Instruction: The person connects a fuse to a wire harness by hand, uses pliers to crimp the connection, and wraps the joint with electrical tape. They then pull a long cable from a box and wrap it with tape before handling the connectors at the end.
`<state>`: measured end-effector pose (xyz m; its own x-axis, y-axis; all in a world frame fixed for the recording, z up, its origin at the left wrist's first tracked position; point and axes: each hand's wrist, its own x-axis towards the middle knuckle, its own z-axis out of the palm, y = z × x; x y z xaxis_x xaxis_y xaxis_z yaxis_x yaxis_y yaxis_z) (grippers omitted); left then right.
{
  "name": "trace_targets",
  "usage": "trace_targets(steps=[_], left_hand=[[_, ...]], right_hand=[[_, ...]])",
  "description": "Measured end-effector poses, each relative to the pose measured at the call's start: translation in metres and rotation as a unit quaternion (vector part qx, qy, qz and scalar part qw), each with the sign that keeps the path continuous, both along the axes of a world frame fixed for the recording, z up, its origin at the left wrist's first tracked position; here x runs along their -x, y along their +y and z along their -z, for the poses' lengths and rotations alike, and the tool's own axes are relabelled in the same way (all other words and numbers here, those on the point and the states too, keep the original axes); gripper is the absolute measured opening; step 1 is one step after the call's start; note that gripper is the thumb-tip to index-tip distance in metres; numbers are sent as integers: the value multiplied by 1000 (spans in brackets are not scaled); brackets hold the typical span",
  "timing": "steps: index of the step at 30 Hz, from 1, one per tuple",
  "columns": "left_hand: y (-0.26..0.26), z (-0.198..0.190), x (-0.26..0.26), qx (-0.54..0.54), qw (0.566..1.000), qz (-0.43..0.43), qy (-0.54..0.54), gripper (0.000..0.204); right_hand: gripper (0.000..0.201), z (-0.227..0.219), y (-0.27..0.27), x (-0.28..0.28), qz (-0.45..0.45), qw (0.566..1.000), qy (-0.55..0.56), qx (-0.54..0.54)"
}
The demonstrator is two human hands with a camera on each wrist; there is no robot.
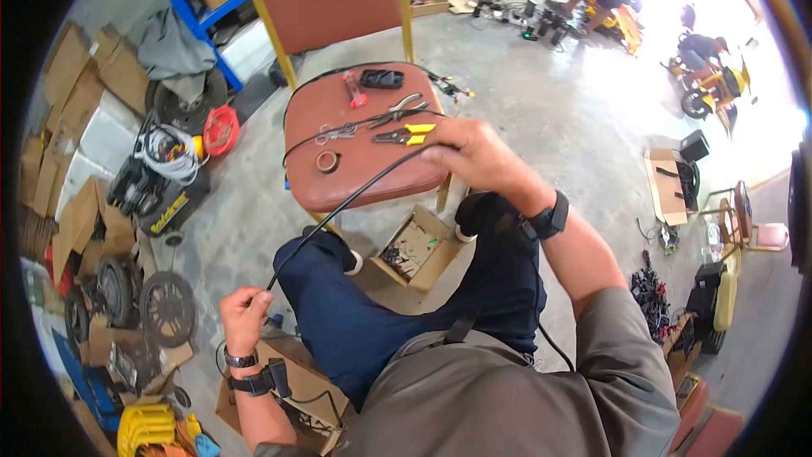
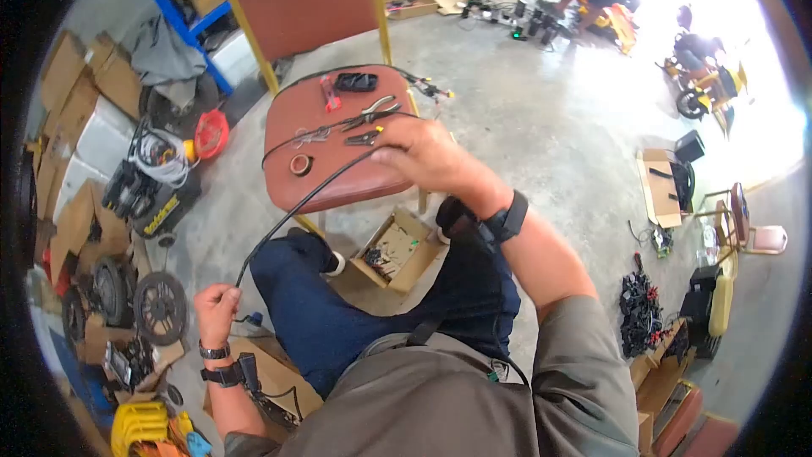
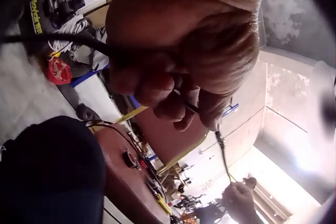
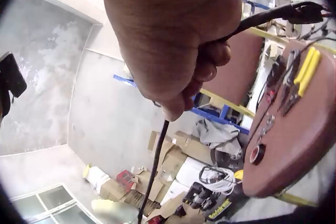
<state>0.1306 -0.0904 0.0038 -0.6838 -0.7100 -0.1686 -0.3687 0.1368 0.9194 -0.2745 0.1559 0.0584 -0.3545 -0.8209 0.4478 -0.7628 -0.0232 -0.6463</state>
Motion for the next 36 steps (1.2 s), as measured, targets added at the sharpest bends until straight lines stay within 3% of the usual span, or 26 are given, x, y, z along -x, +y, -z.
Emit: trace_targets(steps=[3, 7, 10, 14, 17, 20, 26, 30, 36], left_hand=[[-14, 1, 3, -11, 999, 21, 49, 9], [-19, -8, 25, 3, 998, 62, 11, 11], [-37, -5, 29, 54, 996, 61, -45, 12], [-62, -11, 28, 135, 987, 80, -21, 14], [-75, -33, 35, 199, 968, 107, -106, 17], [-81, -37, 53, 253, 957, 119, -74, 20], [-101, -34, 68, 303, 951, 61, -13, 23], [-116, -34, 84, 376, 924, 43, -55, 28], [-156, -22, 115, 382, 924, -16, -27, 30]], right_hand=[[12, -19, 17, 25, 17, 999, -20, -43], [13, -19, 32, 46, 20, 995, 69, -73], [15, -23, 45, 61, 61, 995, 48, -67], [17, -21, 73, 95, 140, 984, 21, -108], [20, -30, 83, 104, 165, 978, 26, -126], [21, -24, 82, 114, 174, 972, 30, -153], [30, -5, 100, 134, 190, 950, 84, -232], [32, 11, 93, 140, 182, 955, 107, -206], [29, -4, 63, 141, 191, 963, 73, -176]])
